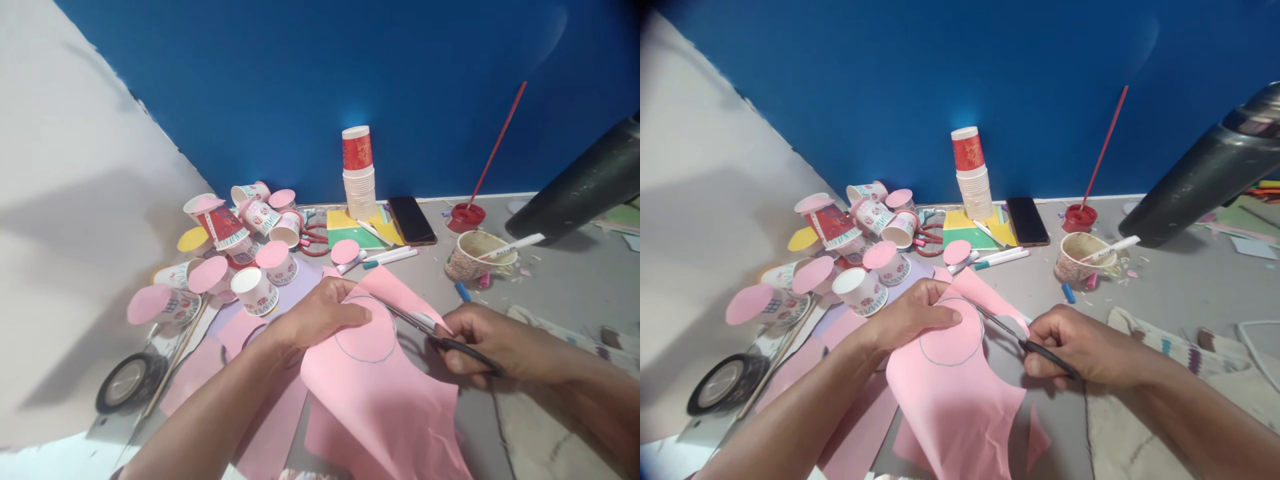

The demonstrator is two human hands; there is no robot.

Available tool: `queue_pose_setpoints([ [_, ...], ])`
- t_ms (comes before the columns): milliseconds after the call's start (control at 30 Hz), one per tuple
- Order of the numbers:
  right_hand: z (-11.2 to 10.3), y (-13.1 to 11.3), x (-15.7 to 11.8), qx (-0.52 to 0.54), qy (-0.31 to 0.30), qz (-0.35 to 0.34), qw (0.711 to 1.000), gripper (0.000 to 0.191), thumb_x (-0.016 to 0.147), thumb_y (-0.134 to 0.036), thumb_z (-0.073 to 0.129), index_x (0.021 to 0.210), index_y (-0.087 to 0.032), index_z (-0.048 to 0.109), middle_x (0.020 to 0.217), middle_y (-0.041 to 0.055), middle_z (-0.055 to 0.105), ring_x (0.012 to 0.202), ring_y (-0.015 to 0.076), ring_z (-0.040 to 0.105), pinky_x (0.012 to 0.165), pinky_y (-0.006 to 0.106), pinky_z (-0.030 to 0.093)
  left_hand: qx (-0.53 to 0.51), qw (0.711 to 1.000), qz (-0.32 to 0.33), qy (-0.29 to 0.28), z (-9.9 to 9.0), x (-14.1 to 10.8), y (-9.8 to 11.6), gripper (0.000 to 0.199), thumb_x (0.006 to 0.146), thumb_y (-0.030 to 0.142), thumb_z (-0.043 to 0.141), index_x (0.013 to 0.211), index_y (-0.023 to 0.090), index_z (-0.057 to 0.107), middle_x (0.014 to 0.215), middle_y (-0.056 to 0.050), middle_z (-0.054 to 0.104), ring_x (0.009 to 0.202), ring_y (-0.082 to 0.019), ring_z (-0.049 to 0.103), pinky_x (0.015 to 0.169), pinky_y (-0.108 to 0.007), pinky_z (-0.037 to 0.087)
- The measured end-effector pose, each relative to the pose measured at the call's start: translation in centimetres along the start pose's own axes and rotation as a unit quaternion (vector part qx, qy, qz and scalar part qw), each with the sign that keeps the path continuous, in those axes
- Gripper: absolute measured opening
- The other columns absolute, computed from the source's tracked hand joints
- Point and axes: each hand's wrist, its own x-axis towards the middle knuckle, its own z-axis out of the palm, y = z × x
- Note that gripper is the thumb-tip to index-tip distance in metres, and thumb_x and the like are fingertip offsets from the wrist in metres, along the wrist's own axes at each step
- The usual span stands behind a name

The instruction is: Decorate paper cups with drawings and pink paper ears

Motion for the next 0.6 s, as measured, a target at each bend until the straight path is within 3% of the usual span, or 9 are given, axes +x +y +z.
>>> queue_pose_setpoints([
  [333,-0.07,0.25,-0.13,-0.017,0.001,0.025,1.0,0.07,0.066,-0.087,0.076,0.064,-0.02,0.057,0.05,-0.0022,0.054,0.039,0.006,0.036,0.037,0.022,0.02,0.009,1.0,-0.005,-0.005,0.06,-0.34,0.09,0.029,0.071,0.025,0.08,0.096,0.014,0.086,0.08,-0.007,0.077,0.068,-0.018,0.067,0.06,-0.025,0.048],
  [600,-0.31,0.11,-0.18,-0.04,-0.005,0.002,0.999,0.07,0.069,-0.087,0.075,0.064,-0.019,0.057,0.052,-0.0005,0.057,0.041,0.0059,0.037,0.038,0.021,0.022,0.014,0.999,-0.002,-0.036,-0.27,-0.2,-0.05,0.025,0.071,0.023,0.079,0.092,0.013,0.087,0.08,-0.007,0.078,0.07,-0.017,0.065,0.061,-0.024,0.051],
])
